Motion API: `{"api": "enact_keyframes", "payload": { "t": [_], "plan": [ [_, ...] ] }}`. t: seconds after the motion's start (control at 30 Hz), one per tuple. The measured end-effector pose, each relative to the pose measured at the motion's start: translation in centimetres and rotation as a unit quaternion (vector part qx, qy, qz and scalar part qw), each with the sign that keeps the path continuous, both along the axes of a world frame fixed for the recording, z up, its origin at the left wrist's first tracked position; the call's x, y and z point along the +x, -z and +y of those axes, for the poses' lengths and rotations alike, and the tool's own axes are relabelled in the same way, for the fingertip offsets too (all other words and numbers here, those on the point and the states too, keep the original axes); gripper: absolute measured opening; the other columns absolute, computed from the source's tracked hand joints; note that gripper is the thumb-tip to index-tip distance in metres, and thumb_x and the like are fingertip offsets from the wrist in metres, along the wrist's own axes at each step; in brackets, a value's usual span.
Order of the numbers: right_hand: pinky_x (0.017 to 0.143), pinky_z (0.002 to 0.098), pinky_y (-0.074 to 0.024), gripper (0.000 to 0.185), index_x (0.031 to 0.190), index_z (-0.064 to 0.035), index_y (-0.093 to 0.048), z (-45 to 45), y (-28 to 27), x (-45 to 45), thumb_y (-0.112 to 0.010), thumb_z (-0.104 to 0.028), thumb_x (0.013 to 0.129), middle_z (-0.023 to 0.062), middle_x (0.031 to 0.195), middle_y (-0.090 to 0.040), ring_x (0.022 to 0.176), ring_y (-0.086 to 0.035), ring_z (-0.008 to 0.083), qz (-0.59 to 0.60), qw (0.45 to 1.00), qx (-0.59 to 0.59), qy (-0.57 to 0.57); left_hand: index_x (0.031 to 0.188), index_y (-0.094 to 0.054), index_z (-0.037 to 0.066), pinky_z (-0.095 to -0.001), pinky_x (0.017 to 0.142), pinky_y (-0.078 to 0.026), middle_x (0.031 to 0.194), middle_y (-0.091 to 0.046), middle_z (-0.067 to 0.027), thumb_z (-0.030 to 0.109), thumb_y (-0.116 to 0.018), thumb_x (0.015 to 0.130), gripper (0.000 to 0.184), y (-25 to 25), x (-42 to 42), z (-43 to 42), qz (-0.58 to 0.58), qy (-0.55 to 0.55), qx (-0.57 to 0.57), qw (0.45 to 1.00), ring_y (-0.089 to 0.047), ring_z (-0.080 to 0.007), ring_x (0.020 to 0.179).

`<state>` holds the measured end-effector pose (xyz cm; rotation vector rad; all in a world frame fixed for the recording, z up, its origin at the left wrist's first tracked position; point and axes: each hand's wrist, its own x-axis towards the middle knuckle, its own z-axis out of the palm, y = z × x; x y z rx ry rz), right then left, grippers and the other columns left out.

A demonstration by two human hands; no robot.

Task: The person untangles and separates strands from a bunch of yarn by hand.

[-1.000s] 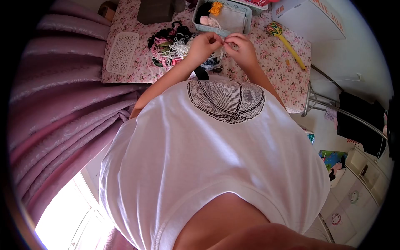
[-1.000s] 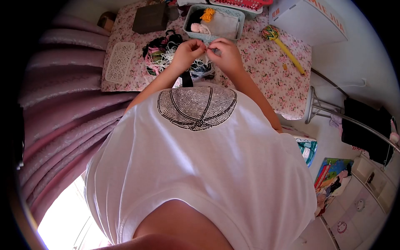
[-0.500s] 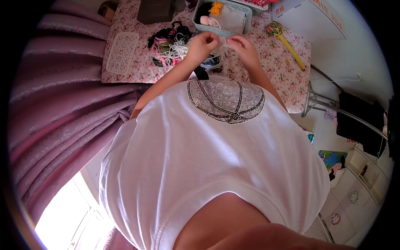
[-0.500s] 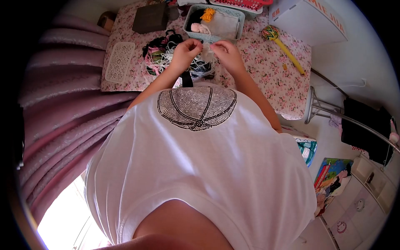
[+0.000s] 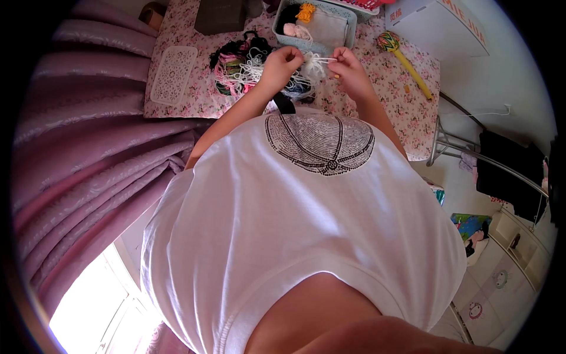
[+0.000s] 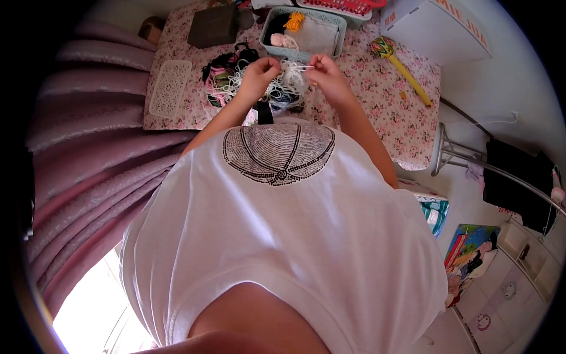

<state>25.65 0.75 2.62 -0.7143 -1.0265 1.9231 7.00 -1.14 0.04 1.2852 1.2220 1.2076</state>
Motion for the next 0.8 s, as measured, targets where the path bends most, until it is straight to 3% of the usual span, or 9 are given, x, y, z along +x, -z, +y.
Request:
{"api": "enact_keyframes", "payload": {
  "t": [0.07, 0.17, 0.3, 0.5, 0.57, 0.67, 0.7, 0.77, 0.8],
  "plan": [
    [0.046, 0.0177, -0.0269, 0.014, 0.079, -0.0073, -0.039, -0.3, 0.2, -0.1, -0.052, -0.004, 0.075, -0.0055, 0.063, -0.039, 0.053, -0.034, 0.0020, -0.229, 0.961, 0.149, 0.042, 0.075, -0.051, 0.001, -0.0196, 0.057, -0.036, 0.070, -0.051, 0.0000, 0.011, -0.050, 0.076, 0.011, -0.3, 0.1, -0.2, 0.045, 0.018, 0.026, 0.999, -0.044, -0.0065, 0.063],
    [0.048, 0.0166, -0.0288, 0.016, 0.084, -0.0054, -0.041, -0.5, -0.5, -0.9, -0.053, -0.002, 0.073, -0.0041, 0.064, -0.040, 0.055, -0.036, 0.0026, -0.197, 0.975, 0.021, 0.096, 0.079, -0.047, 0.002, -0.0206, 0.060, -0.036, 0.074, -0.049, 0.0001, 0.010, -0.046, 0.080, 0.009, -0.3, 0.7, -0.3, 0.035, 0.040, 0.031, 0.998, -0.043, -0.0072, 0.066],
    [0.048, 0.0160, -0.0296, 0.017, 0.084, -0.0040, -0.042, -0.9, 0.0, -1.9, -0.055, -0.003, 0.073, -0.0038, 0.062, -0.042, 0.055, -0.036, 0.0018, -0.168, 0.975, 0.122, 0.084, 0.081, -0.042, 0.003, -0.0242, 0.057, -0.036, 0.071, -0.047, -0.0032, 0.010, -0.041, 0.082, 0.008, -0.1, 1.6, -0.6, 0.057, 0.014, 0.030, 0.998, -0.042, -0.0101, 0.064],
    [0.048, 0.0172, -0.0308, 0.016, 0.084, -0.0020, -0.044, -0.2, 0.7, -1.8, -0.056, -0.007, 0.075, -0.0025, 0.060, -0.044, 0.054, -0.038, 0.0027, -0.196, 0.957, 0.093, 0.191, 0.079, -0.042, 0.001, -0.0335, 0.056, -0.039, 0.065, -0.047, -0.0156, 0.011, -0.041, 0.079, 0.010, -1.6, 2.2, -0.8, 0.145, -0.011, 0.073, 0.987, -0.047, -0.0292, 0.059],
    [0.048, 0.0180, -0.0310, 0.016, 0.083, -0.0018, -0.045, 0.1, 0.5, -1.9, -0.056, -0.010, 0.075, -0.0023, 0.060, -0.044, 0.053, -0.038, 0.0035, -0.229, 0.932, 0.053, 0.275, 0.080, -0.041, 0.001, -0.0298, 0.054, -0.037, 0.064, -0.045, -0.0117, 0.012, -0.042, 0.079, 0.011, -1.4, 2.0, -0.8, 0.168, 0.013, 0.077, 0.983, -0.044, -0.0212, 0.057],
    [0.046, 0.0206, -0.0313, 0.021, 0.077, -0.0026, -0.047, 1.2, 2.5, 0.6, -0.056, -0.022, 0.076, -0.0016, 0.059, -0.045, 0.052, -0.039, 0.0047, 0.113, 0.960, -0.193, 0.171, 0.081, -0.041, 0.002, -0.0277, 0.053, -0.037, 0.062, -0.044, -0.0092, 0.013, -0.044, 0.079, 0.011, -0.9, 1.4, -0.7, 0.171, 0.022, 0.081, 0.982, -0.042, -0.0172, 0.055],
    [0.046, 0.0213, -0.0316, 0.023, 0.074, -0.0035, -0.047, 1.1, 2.3, 0.7, -0.055, -0.025, 0.077, -0.0017, 0.058, -0.043, 0.050, -0.038, 0.0053, -0.068, 0.977, -0.063, 0.191, 0.081, -0.041, 0.002, -0.0276, 0.053, -0.037, 0.061, -0.044, -0.0089, 0.013, -0.044, 0.078, 0.012, -1.0, 1.2, -0.8, 0.167, 0.021, 0.082, 0.982, -0.042, -0.0172, 0.054],
    [0.046, 0.0227, -0.0323, 0.027, 0.069, -0.0054, -0.047, 0.9, 1.8, 0.8, -0.052, -0.030, 0.078, -0.0019, 0.055, -0.041, 0.047, -0.036, 0.0065, -0.411, 0.866, 0.201, 0.202, 0.079, -0.042, 0.001, -0.0312, 0.054, -0.037, 0.063, -0.046, -0.0126, 0.013, -0.045, 0.075, 0.013, -1.4, 0.8, -0.7, 0.177, 0.021, 0.070, 0.982, -0.046, -0.0241, 0.057],
    [0.046, 0.0228, -0.0322, 0.027, 0.067, -0.0064, -0.046, 0.9, 1.4, 0.9, -0.050, -0.031, 0.079, -0.0023, 0.055, -0.039, 0.046, -0.035, 0.0067, -0.381, 0.894, 0.126, 0.199, 0.078, -0.043, 0.001, -0.0331, 0.054, -0.038, 0.064, -0.047, -0.0145, 0.013, -0.046, 0.074, 0.013, -1.6, 0.5, -0.7, 0.182, 0.021, 0.063, 0.981, -0.048, -0.0276, 0.058]
  ]
}}
